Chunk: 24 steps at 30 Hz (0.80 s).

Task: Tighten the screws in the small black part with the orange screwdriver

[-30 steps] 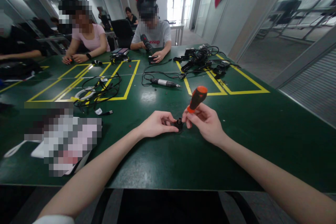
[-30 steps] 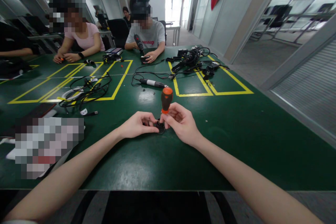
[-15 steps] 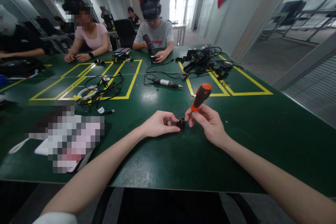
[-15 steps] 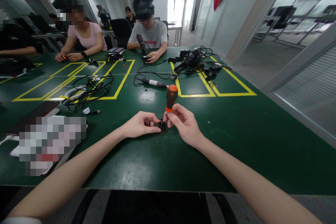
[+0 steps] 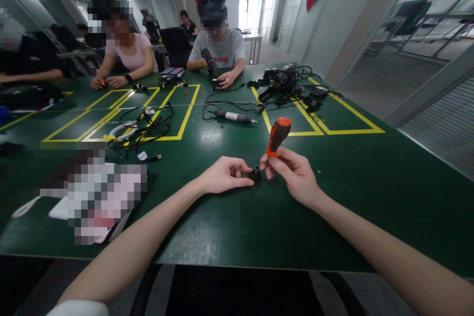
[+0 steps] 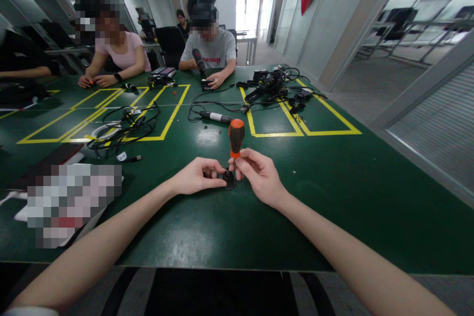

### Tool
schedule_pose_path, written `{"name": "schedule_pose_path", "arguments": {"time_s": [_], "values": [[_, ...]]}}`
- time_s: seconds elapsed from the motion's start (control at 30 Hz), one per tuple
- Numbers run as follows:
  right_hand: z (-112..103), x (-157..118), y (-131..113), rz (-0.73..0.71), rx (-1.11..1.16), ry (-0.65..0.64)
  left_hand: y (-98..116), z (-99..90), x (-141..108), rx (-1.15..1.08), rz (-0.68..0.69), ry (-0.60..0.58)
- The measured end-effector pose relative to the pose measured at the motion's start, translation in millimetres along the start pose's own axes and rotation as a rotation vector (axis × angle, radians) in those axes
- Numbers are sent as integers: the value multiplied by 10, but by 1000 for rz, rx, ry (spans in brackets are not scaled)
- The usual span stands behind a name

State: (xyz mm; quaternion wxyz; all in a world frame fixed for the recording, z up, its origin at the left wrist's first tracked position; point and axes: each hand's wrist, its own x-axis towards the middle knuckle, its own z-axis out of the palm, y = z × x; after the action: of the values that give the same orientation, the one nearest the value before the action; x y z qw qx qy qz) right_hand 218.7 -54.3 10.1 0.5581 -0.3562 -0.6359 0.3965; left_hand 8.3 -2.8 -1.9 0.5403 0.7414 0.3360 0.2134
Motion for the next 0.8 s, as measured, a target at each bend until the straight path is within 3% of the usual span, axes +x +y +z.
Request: {"name": "schedule_pose_path", "arguments": {"time_s": [0.33,0.8], "values": [[2,18,-4,-12,-36,47,-22,5,-1,-7,9,-6],[-6,2,0,21,42,9,-31,5,3,34,41,7]]}}
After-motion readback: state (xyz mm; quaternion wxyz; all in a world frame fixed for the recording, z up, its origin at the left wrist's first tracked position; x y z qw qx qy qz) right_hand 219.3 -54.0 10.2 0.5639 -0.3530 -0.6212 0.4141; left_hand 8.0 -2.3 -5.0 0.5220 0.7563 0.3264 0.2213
